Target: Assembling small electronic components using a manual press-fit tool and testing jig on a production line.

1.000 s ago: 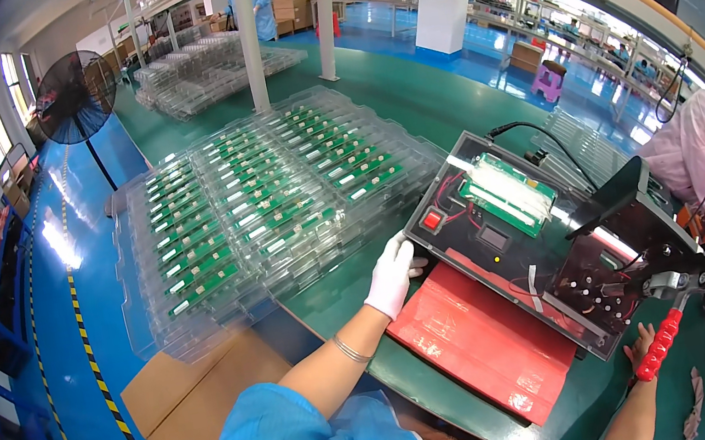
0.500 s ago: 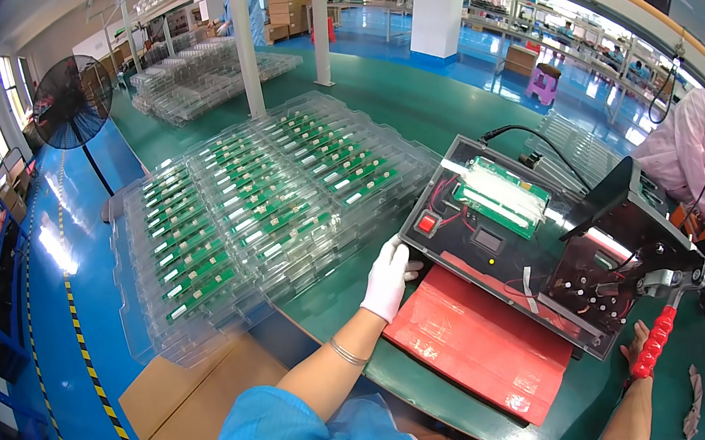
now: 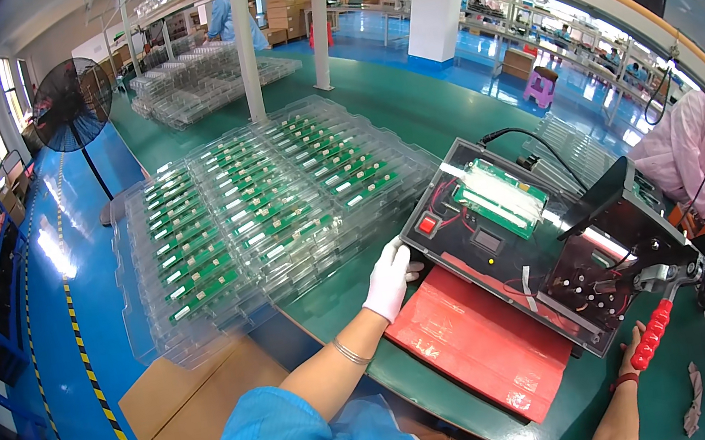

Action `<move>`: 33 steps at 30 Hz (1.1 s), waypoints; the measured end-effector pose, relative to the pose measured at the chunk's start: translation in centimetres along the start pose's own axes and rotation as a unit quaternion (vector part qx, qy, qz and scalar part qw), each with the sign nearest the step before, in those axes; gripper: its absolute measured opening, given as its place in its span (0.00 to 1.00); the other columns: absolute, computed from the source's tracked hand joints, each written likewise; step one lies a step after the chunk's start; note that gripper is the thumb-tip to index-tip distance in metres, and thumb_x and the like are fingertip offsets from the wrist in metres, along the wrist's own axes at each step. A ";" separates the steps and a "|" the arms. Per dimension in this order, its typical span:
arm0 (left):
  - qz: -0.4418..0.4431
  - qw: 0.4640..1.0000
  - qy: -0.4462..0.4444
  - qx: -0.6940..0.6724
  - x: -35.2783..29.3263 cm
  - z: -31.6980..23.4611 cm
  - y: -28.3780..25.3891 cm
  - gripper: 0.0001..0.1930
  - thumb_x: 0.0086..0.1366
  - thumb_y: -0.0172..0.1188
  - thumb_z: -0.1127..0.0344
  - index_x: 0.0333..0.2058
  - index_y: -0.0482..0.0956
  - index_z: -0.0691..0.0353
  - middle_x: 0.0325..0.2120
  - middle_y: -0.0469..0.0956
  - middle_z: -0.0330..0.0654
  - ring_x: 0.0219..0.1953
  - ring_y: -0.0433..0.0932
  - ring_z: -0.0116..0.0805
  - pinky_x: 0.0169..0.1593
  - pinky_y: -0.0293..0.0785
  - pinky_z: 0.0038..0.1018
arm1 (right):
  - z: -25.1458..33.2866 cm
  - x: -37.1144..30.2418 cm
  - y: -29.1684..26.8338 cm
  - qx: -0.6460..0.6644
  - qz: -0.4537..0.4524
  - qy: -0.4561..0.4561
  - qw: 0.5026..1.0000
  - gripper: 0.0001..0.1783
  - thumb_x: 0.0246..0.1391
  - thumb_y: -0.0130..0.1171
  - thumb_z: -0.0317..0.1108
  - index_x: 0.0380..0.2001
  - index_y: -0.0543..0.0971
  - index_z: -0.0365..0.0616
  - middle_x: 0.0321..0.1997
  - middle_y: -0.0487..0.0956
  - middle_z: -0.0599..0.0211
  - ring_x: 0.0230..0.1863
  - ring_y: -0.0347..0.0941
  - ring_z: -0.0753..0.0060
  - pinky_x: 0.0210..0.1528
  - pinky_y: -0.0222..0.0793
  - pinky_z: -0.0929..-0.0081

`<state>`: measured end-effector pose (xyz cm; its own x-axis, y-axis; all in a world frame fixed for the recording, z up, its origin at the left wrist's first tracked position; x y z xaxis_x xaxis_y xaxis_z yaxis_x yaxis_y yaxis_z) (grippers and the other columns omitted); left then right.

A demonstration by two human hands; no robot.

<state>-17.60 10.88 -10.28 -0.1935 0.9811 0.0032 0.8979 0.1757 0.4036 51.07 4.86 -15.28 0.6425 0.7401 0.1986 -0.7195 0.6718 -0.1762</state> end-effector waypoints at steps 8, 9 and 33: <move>0.005 0.999 0.010 -0.045 0.8 0.4 -1.0 0.21 0.70 0.47 0.58 0.57 0.64 0.62 0.45 0.73 0.46 0.37 0.77 0.37 0.42 0.72 0.26 | 6.5 -5.0 3.1 0.075 -0.037 0.008 0.996 0.12 0.53 0.56 0.29 0.40 0.78 0.38 0.31 0.80 0.62 0.27 0.74 0.74 0.29 0.71 0.80; 0.027 0.998 0.023 -0.047 1.3 0.2 0.4 0.21 0.70 0.48 0.58 0.56 0.65 0.62 0.45 0.73 0.46 0.38 0.77 0.38 0.43 0.72 0.27 | 1.5 -1.6 -1.6 -0.021 -0.078 -0.039 0.996 0.14 0.53 0.59 0.33 0.42 0.79 0.37 0.35 0.80 0.63 0.34 0.75 0.73 0.30 0.73 0.79; 0.126 0.990 -0.003 -0.067 4.3 3.2 -2.5 0.22 0.71 0.42 0.52 0.55 0.68 0.60 0.52 0.72 0.44 0.50 0.71 0.39 0.57 0.63 0.33 | 6.7 -5.7 2.9 0.011 -0.069 0.017 0.997 0.11 0.51 0.60 0.37 0.34 0.81 0.42 0.15 0.69 0.75 0.16 0.64 0.80 0.25 0.70 0.80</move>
<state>-19.44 14.93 -14.20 0.0335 0.9929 0.1141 0.8563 -0.0874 0.5091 43.58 2.38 -10.51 0.7438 0.6419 0.1863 -0.6295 0.7665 -0.1278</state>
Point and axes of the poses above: each hand's wrist, its own x-axis towards the middle knuckle, its own y-axis out of the palm, z = x × y, the point moved 10 cm from there along x, towards the middle knuckle
